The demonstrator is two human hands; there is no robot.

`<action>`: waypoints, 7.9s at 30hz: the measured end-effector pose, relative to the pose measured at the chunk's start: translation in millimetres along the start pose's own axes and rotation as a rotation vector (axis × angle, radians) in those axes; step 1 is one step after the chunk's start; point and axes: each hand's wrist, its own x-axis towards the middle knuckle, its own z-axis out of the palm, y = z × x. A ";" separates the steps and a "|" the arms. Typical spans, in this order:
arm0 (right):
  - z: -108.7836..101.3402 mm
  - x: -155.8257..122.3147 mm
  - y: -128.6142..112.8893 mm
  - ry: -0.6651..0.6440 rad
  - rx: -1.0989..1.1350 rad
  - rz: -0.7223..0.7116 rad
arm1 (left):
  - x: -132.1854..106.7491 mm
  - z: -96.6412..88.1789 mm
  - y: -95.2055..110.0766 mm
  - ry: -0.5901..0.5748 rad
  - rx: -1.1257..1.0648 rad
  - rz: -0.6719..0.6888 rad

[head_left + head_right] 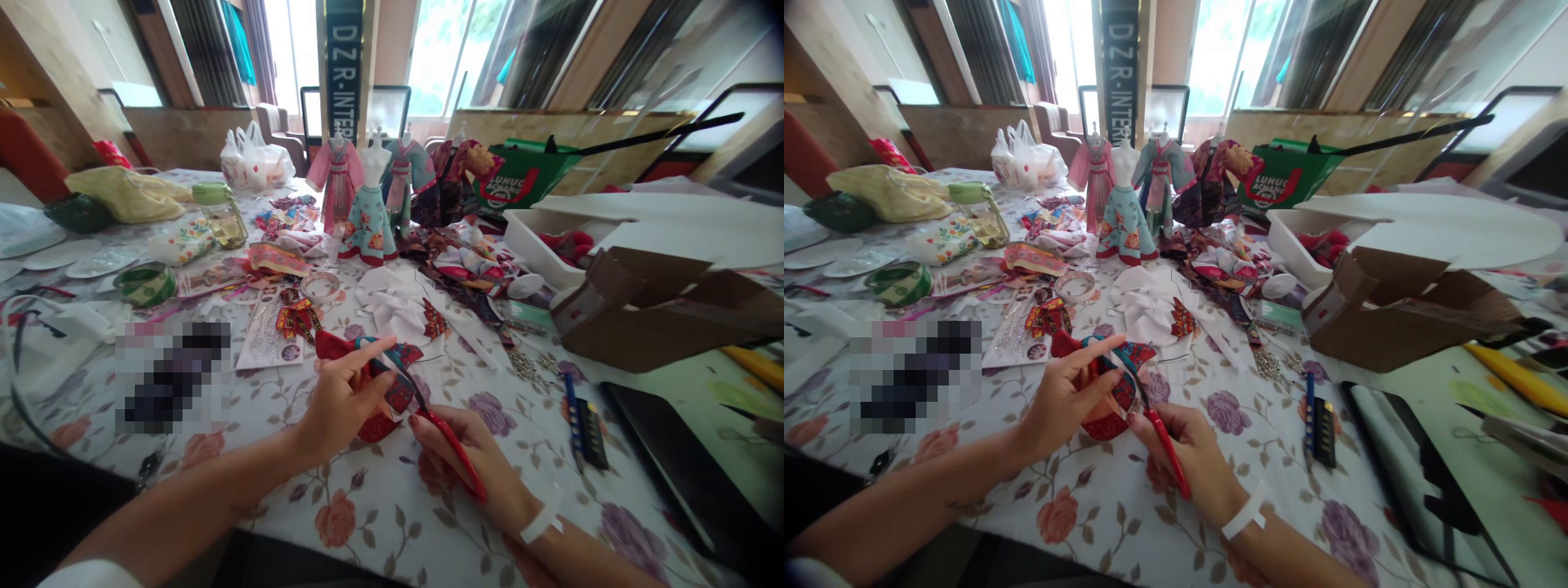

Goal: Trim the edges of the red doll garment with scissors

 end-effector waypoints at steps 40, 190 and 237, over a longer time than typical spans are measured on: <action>-1.2 -2.0 -0.2 -0.034 -0.045 0.003 | -4.5 0.8 0.9 -0.026 -0.007 0.016; 0.7 -3.6 -0.5 -0.016 -0.044 0.011 | -7.3 4.8 4.7 0.011 -0.143 -0.127; 1.7 -2.6 -0.8 -0.030 0.020 -0.005 | -7.0 6.2 1.9 0.091 -0.080 -0.053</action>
